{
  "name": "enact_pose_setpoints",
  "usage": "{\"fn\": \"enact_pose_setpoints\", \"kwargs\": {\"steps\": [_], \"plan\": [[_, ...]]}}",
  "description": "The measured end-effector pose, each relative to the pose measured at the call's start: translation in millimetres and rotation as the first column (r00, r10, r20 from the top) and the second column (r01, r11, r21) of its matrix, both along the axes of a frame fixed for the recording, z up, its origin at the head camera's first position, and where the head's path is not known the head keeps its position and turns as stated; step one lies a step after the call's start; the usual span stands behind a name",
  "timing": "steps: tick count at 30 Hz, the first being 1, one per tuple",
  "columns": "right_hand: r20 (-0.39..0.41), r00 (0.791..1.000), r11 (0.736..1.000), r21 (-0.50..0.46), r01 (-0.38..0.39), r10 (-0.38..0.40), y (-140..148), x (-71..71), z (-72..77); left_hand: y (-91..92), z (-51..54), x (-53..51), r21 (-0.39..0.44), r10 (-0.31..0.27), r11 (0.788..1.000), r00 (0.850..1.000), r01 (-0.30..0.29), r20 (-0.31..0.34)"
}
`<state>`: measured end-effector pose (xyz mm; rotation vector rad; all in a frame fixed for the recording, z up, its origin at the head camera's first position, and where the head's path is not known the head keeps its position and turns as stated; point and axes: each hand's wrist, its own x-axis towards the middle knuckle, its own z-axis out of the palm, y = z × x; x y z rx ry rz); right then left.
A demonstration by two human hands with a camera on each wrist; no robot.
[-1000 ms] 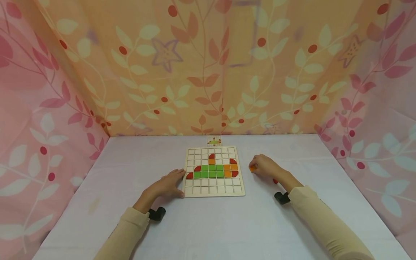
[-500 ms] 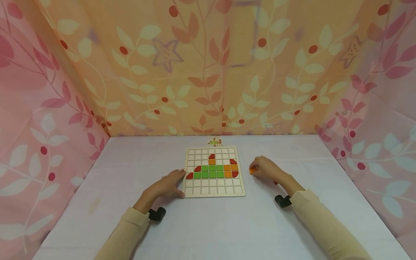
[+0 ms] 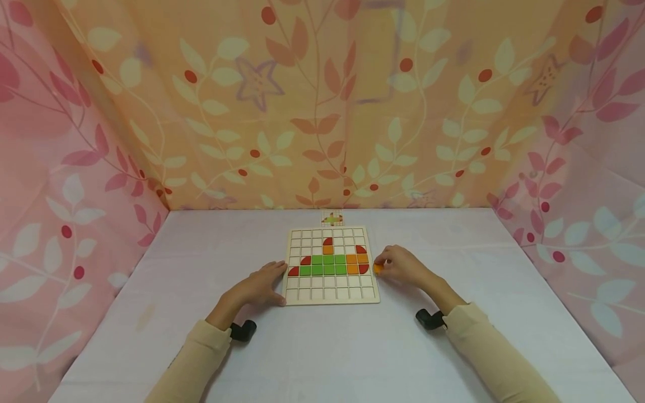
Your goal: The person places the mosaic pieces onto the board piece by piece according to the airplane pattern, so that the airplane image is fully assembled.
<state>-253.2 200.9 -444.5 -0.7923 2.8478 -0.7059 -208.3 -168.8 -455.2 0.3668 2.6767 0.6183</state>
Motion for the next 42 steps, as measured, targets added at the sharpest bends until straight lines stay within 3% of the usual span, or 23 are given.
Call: {"fn": "enact_pose_setpoints", "kwargs": {"steps": [13, 31, 42], "plan": [[0.048, 0.999, 0.999, -0.052, 0.006, -0.003, -28.8, 8.3, 4.4, -0.7, 2.4, -0.3, -0.015, -0.016, 1.0, 1.0, 0.016, -0.014], [-0.062, 0.993, 0.995, -0.003, -0.102, 0.102, -71.4, 12.1, 1.9, -1.9, -0.4, -0.2, -0.006, -0.003, 1.0, 1.0, 0.003, 0.002], [-0.02, 0.993, 0.99, 0.07, -0.119, 0.12, -98.8, 16.6, -2.2, -1.7, -0.5, 0.3, -0.001, -0.007, 1.0, 1.0, 0.007, -0.007]]}}
